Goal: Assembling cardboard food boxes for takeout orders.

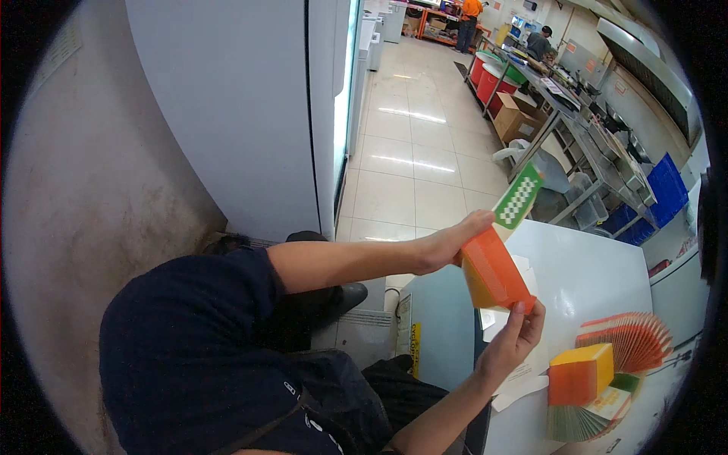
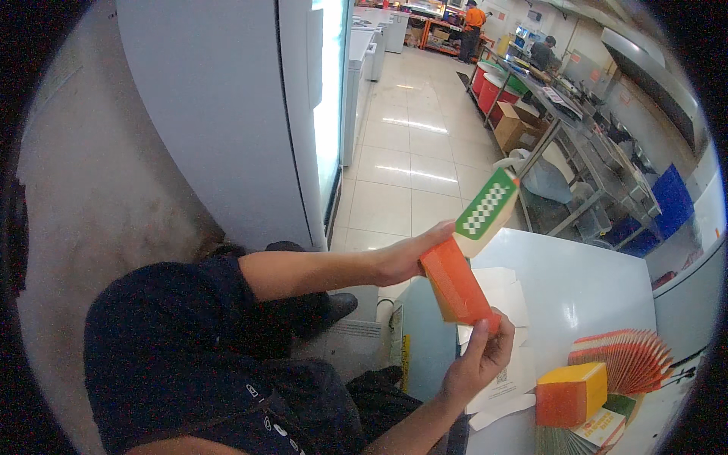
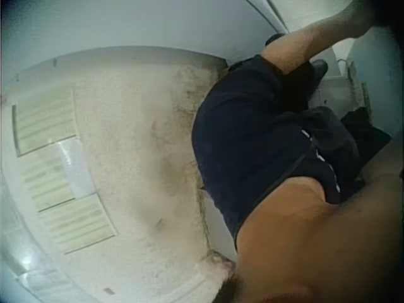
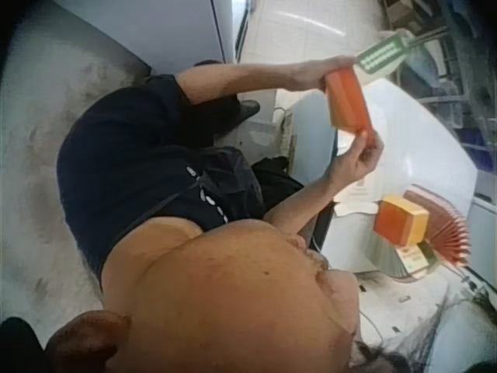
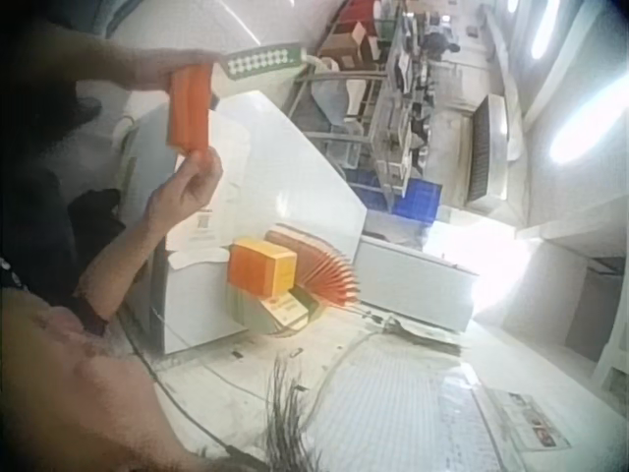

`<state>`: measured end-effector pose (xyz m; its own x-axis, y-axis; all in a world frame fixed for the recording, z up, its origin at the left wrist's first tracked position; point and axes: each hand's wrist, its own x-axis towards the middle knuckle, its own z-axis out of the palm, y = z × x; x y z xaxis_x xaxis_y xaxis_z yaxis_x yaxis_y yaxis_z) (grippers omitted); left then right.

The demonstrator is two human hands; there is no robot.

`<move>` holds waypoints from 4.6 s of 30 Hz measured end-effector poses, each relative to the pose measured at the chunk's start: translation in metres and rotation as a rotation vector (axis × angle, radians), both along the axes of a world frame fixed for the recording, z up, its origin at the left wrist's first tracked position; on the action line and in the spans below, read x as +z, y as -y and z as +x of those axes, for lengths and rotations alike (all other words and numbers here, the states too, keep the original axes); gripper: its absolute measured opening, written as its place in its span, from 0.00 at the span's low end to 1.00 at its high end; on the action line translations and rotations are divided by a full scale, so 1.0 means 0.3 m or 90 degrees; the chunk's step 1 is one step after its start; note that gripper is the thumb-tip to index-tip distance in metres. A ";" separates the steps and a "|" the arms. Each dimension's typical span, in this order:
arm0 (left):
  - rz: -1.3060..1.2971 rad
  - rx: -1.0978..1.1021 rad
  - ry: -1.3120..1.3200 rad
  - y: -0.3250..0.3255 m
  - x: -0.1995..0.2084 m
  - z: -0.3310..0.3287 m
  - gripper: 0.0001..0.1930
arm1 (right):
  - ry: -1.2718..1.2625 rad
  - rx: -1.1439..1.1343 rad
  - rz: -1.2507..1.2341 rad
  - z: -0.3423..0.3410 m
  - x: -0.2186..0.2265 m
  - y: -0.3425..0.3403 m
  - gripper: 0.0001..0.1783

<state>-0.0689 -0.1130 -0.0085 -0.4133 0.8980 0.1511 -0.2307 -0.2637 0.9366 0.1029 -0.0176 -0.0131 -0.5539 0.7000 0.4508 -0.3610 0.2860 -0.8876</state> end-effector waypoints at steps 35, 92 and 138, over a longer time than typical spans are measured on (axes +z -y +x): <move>0.110 0.217 -0.106 0.052 -0.093 -0.020 0.11 | -0.064 -0.280 0.379 -0.224 -0.104 0.108 0.13; 0.090 0.132 -0.114 -0.003 -0.133 -0.039 0.07 | -0.101 -0.305 0.189 -0.164 -0.122 0.065 0.05; 0.279 0.195 -0.540 -0.061 -0.106 0.045 0.25 | -0.023 0.099 -0.224 -0.026 -0.168 -0.159 0.27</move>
<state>-0.0553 -0.0947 -0.0404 -0.2202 0.5654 0.7949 0.6041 -0.5608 0.5662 0.0949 0.0302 -0.0635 -0.6537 0.7244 0.2188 -0.4091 -0.0952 -0.9075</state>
